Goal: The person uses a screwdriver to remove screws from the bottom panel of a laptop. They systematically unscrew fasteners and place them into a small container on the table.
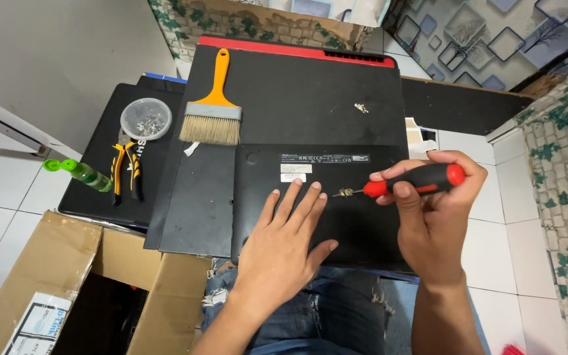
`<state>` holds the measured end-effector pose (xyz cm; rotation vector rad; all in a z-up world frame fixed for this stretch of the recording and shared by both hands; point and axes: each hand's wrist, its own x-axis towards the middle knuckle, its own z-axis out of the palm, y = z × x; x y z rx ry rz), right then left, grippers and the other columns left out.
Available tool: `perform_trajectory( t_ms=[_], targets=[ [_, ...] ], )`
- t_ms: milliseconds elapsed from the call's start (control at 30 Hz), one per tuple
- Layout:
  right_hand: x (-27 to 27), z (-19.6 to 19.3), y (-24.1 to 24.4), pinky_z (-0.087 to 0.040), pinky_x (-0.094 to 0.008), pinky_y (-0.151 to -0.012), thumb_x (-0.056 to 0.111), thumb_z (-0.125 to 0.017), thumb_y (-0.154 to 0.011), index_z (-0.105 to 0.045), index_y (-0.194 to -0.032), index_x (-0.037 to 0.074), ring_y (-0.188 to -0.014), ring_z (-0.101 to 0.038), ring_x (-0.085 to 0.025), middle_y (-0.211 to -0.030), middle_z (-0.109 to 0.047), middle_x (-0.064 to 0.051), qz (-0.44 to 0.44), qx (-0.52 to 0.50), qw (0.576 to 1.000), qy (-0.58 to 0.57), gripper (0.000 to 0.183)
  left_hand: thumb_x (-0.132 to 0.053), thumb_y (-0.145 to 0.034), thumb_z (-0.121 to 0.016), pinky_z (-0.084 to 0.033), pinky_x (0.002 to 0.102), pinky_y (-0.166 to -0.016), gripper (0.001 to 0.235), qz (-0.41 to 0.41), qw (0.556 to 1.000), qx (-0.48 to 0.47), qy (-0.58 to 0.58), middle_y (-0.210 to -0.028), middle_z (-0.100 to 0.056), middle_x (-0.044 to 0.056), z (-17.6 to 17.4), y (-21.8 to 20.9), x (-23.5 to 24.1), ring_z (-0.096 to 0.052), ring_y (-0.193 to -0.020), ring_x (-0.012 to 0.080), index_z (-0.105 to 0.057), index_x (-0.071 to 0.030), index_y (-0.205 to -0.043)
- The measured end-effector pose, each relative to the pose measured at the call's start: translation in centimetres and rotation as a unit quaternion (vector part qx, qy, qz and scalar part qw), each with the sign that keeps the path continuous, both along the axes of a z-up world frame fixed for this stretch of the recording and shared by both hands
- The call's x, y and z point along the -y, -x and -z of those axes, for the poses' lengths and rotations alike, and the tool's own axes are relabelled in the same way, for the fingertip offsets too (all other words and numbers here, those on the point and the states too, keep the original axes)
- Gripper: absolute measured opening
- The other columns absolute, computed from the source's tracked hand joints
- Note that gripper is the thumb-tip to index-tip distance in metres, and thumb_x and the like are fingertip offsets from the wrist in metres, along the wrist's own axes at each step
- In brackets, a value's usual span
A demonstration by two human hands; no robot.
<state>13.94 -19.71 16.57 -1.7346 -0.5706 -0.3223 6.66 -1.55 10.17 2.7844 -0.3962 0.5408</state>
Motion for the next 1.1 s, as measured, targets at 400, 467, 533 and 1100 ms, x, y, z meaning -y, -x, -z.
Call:
perform_trajectory(
  t_ms=[400,467,533,1100],
  targets=[
    [-0.2,-0.3,0.5,-0.062,-0.031,-0.068,0.013,-0.050,-0.108,-0.024,-0.125,0.005,-0.090,-0.075,-0.032,-0.103,-0.064,-0.023,0.011,0.007,1.000,0.019,0.032,-0.048,-0.104,-0.048,-0.031,0.053,-0.119,0.063,0.009,0.999,-0.005,0.036,-0.158,-0.046,0.011,-0.2,0.1,-0.1,-0.036,-0.149,0.0356,-0.052,-0.001,-0.145],
    [-0.1,-0.2,0.6,-0.062,-0.031,-0.067,0.013,-0.050,-0.108,-0.024,-0.125,0.004,-0.090,-0.075,-0.031,-0.104,-0.064,-0.023,0.011,0.012,1.000,0.026,0.032,-0.048,-0.104,-0.048,-0.031,0.053,-0.119,0.063,0.010,0.999,-0.006,0.037,-0.158,-0.046,0.011,-0.3,0.1,-0.1,-0.037,-0.149,0.0356,-0.051,-0.001,-0.146],
    [0.0,-0.1,0.7,-0.062,-0.031,-0.069,0.011,-0.051,-0.107,-0.024,-0.126,0.005,-0.091,-0.075,-0.031,-0.105,-0.064,-0.023,0.001,0.022,0.999,0.034,0.033,-0.048,-0.104,-0.048,-0.032,0.053,-0.118,0.063,0.009,0.999,-0.005,0.038,-0.159,-0.046,0.012,-0.3,0.1,-0.1,-0.037,-0.149,0.0360,-0.053,0.000,-0.145],
    [-1.9,-4.5,-1.9,-0.059,-0.030,-0.077,0.009,-0.056,-0.102,-0.030,-0.143,0.009,-0.073,-0.074,-0.020,-0.093,-0.072,-0.011,0.013,-0.077,0.979,0.190,0.049,-0.024,-0.098,-0.059,-0.029,0.052,-0.117,0.040,0.051,0.958,-0.113,0.257,-0.142,-0.060,0.017,-0.2,-1.9,-2.0,-0.042,-0.143,0.0372,-0.062,-0.002,-0.132]
  ],
)
